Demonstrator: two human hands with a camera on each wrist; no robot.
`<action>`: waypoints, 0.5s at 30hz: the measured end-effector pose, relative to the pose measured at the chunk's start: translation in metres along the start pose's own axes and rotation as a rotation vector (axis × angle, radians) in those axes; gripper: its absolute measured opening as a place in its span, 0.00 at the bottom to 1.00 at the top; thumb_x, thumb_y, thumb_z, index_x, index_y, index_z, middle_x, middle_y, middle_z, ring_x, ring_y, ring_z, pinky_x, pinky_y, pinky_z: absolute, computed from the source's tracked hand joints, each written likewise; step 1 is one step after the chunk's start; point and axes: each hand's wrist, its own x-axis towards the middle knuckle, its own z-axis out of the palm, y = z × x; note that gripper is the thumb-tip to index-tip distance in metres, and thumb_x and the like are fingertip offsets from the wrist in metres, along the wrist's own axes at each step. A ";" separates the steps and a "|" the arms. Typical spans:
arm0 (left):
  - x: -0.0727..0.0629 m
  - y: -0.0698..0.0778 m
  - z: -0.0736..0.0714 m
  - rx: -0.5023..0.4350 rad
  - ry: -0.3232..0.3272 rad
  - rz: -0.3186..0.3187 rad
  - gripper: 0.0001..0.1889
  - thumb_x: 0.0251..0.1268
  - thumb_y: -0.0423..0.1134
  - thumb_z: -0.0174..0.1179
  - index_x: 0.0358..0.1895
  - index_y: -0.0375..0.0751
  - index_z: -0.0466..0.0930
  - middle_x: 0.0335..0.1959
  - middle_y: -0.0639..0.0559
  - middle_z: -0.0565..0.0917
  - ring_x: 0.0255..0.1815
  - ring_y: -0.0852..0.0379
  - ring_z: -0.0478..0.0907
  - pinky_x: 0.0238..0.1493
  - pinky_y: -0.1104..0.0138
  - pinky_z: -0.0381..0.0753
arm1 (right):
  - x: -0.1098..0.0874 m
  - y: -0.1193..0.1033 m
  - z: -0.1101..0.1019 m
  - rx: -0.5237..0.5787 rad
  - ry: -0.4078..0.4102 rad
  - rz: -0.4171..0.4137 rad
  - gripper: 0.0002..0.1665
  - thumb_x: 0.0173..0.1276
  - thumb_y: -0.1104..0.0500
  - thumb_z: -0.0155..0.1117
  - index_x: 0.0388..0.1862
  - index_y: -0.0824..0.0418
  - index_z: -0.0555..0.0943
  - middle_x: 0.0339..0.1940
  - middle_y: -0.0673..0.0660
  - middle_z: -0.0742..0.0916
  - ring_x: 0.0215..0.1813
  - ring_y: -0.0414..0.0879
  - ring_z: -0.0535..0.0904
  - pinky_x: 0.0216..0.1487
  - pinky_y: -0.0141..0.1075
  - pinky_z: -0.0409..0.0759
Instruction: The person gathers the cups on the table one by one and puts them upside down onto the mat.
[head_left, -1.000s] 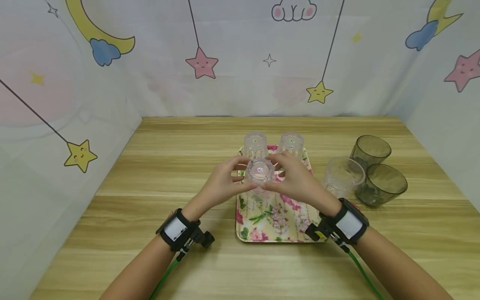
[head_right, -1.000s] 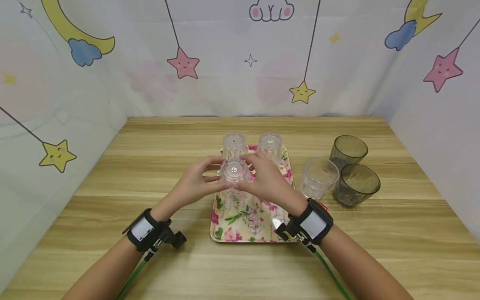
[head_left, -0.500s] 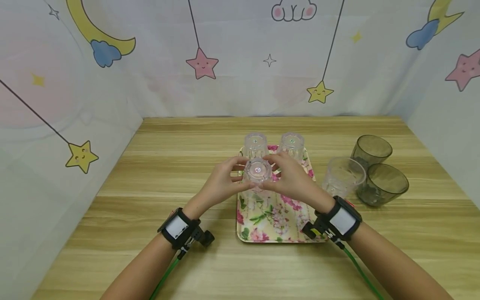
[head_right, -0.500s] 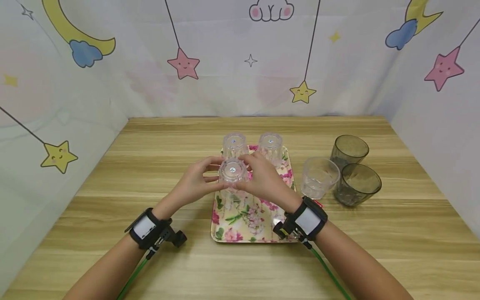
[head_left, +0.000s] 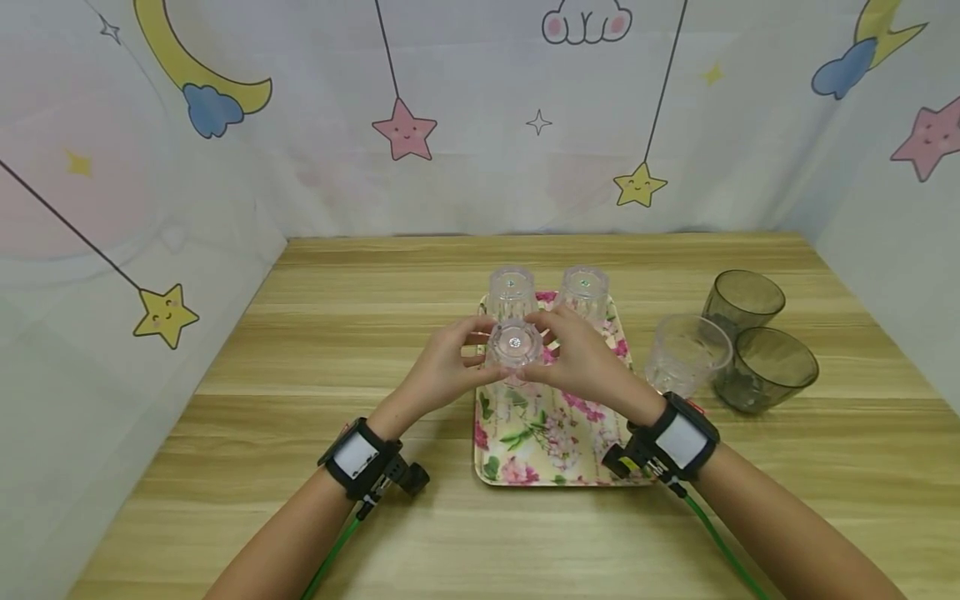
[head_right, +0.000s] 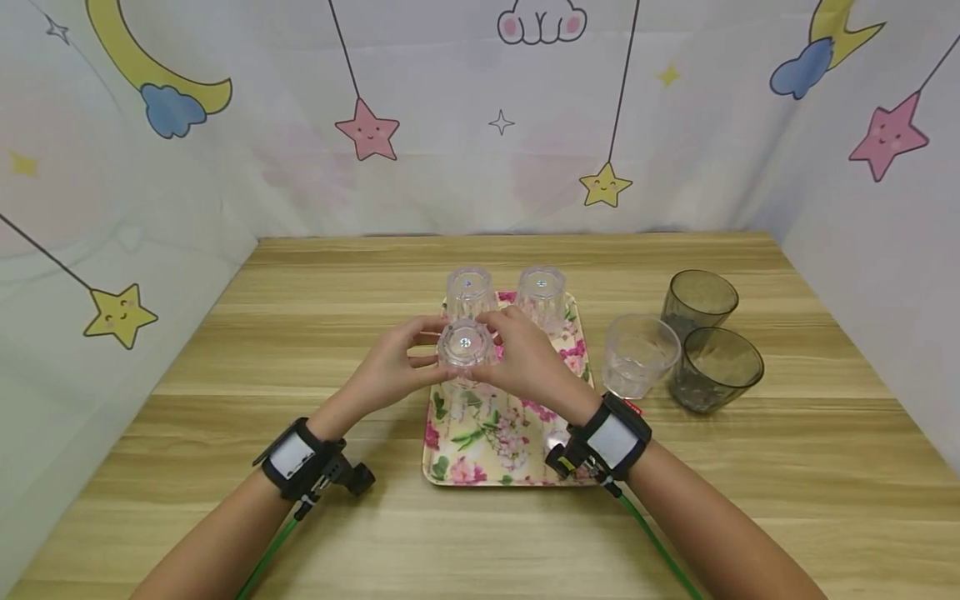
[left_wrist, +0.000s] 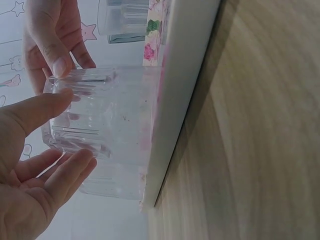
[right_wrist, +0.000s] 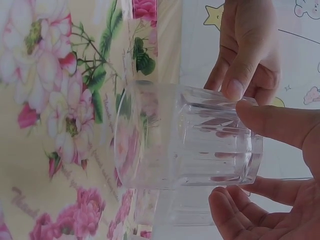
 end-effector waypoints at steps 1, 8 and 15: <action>0.000 0.000 0.000 0.001 -0.001 -0.001 0.33 0.54 0.39 0.70 0.65 0.42 0.68 0.60 0.44 0.76 0.61 0.45 0.77 0.54 0.65 0.84 | 0.000 0.000 0.000 0.001 0.001 -0.002 0.42 0.55 0.51 0.74 0.67 0.59 0.69 0.53 0.59 0.78 0.55 0.54 0.76 0.49 0.44 0.83; 0.000 -0.001 -0.001 0.004 -0.005 -0.022 0.33 0.55 0.39 0.70 0.65 0.42 0.68 0.61 0.44 0.75 0.62 0.45 0.76 0.55 0.66 0.84 | 0.000 0.000 0.002 0.010 -0.004 -0.001 0.42 0.56 0.51 0.74 0.67 0.60 0.69 0.53 0.59 0.77 0.55 0.56 0.76 0.47 0.43 0.82; 0.000 -0.002 -0.001 0.002 -0.005 -0.010 0.33 0.55 0.39 0.70 0.65 0.42 0.68 0.61 0.44 0.75 0.62 0.44 0.77 0.54 0.65 0.84 | 0.001 -0.001 0.001 0.008 -0.012 0.015 0.41 0.56 0.50 0.73 0.67 0.60 0.69 0.53 0.59 0.77 0.56 0.56 0.75 0.47 0.43 0.82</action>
